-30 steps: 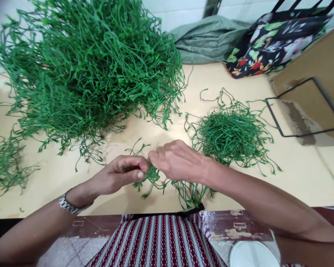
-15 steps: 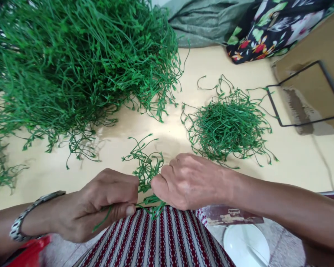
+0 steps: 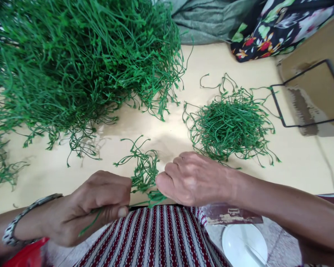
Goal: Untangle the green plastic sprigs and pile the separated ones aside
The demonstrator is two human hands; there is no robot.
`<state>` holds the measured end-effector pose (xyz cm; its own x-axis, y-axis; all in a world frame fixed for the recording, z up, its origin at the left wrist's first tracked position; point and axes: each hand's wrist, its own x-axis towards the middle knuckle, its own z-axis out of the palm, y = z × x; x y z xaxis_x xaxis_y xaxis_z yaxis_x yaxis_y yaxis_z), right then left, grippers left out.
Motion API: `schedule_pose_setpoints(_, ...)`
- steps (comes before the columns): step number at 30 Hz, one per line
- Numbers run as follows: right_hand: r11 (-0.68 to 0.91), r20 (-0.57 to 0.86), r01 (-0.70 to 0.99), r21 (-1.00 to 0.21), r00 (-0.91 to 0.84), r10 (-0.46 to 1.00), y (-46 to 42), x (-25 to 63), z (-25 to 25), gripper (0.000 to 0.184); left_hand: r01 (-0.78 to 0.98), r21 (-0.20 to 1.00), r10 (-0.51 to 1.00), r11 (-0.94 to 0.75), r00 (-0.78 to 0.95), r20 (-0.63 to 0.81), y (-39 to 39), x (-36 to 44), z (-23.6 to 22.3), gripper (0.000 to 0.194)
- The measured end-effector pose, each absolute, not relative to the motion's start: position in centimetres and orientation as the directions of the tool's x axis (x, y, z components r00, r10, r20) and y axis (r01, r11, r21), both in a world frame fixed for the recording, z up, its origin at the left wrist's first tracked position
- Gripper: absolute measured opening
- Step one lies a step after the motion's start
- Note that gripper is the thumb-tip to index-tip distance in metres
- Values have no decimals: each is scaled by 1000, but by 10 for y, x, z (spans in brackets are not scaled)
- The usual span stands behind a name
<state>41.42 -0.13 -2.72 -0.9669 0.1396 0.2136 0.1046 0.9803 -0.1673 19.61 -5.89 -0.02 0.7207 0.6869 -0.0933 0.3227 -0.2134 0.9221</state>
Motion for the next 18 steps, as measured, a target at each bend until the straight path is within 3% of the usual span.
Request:
schedule_pose_setpoints(7, 976, 269, 122, -183, -948, 169, 7, 432, -38, 23, 299, 936, 723, -183, 686, -78, -65, 180, 3, 21)
schedule_pose_setpoints(12, 931, 268, 282, -233, -901, 340, 30, 450, -54, 22, 255, 961, 873, 111, 438, -217, -66, 163, -13, 22)
schedule_pose_setpoints(15, 831, 250, 339, -441, -843, 476, 32, 444, -54, 14, 51, 965, 921, 256, 289, -259, -61, 163, -29, 23)
schedule_pose_setpoints(18, 557, 33, 413, -721, -782, 623, 27, 433, -50, 17, -167, 943, 951, 289, 165, -263, -55, 166, -41, 20)
